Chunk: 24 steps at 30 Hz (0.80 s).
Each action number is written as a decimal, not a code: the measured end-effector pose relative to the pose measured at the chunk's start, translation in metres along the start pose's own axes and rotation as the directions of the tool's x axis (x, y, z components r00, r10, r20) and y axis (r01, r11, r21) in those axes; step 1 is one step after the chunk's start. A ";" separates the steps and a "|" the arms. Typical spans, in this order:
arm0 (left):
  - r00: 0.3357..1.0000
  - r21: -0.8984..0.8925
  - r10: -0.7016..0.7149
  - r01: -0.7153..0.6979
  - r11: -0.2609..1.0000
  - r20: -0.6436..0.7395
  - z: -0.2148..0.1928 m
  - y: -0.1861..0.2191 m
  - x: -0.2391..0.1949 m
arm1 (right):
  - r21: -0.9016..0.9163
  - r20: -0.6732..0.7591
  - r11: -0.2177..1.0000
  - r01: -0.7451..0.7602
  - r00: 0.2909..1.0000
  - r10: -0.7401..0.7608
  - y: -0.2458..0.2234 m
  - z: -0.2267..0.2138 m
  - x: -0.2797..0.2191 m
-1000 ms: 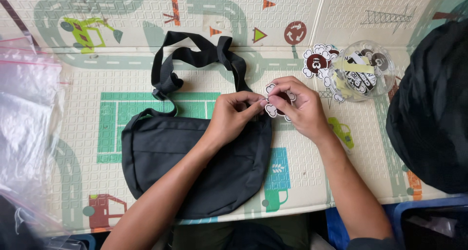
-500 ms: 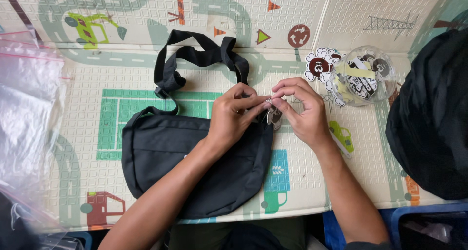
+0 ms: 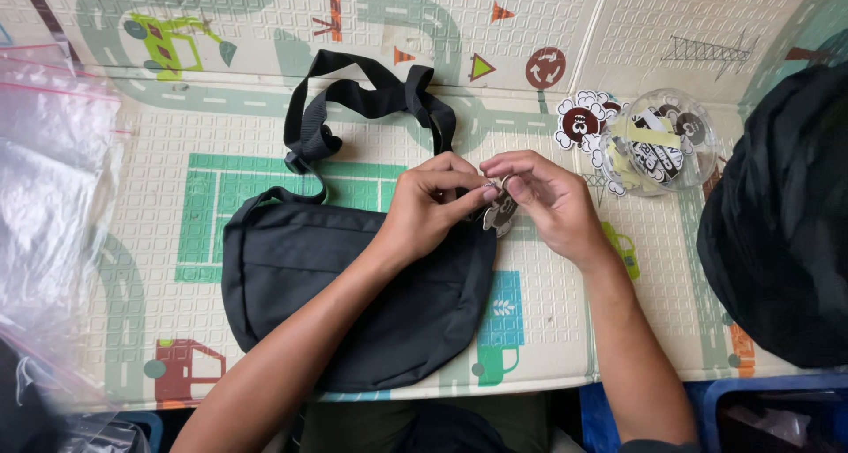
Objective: The person removes a black sling bag from a plastic bag and places it on a table. They use a white marker to wipe the surface of the bag, including the strap and front pocket. Finally, they attach a decorative sticker to the bag.
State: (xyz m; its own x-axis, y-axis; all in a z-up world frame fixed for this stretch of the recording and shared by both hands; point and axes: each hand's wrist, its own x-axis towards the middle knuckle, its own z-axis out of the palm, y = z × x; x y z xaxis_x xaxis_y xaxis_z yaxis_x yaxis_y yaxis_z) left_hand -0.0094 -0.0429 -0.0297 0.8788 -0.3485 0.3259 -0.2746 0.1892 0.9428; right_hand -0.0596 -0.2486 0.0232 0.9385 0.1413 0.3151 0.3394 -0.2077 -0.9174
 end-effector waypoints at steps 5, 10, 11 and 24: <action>0.997 -0.101 -0.065 0.060 0.993 -0.050 -0.003 -0.012 0.003 | 0.012 0.046 0.979 -0.205 0.978 0.205 0.003 -0.013 -0.005; 0.994 -0.162 -0.105 0.098 0.982 -0.036 -0.007 -0.009 0.006 | 0.042 0.168 0.918 -0.395 0.908 0.384 -0.002 -0.011 -0.011; 0.993 -0.173 -0.120 0.119 0.978 0.005 -0.008 -0.010 0.006 | -0.104 0.220 0.914 -0.391 0.888 0.405 -0.010 -0.009 -0.010; 0.961 -0.131 -0.126 0.162 0.978 0.244 -0.005 -0.005 -0.001 | -0.240 0.149 0.963 0.121 0.985 -0.087 -0.033 -0.007 -0.002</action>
State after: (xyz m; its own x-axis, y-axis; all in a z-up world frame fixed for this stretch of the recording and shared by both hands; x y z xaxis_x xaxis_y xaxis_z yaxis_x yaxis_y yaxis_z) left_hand -0.0065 -0.0388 -0.0351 0.7842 -0.5834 0.2114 -0.0753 0.2487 0.9657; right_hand -0.0724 -0.2488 0.0546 0.8855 0.3013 0.3536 0.4558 -0.4157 -0.7871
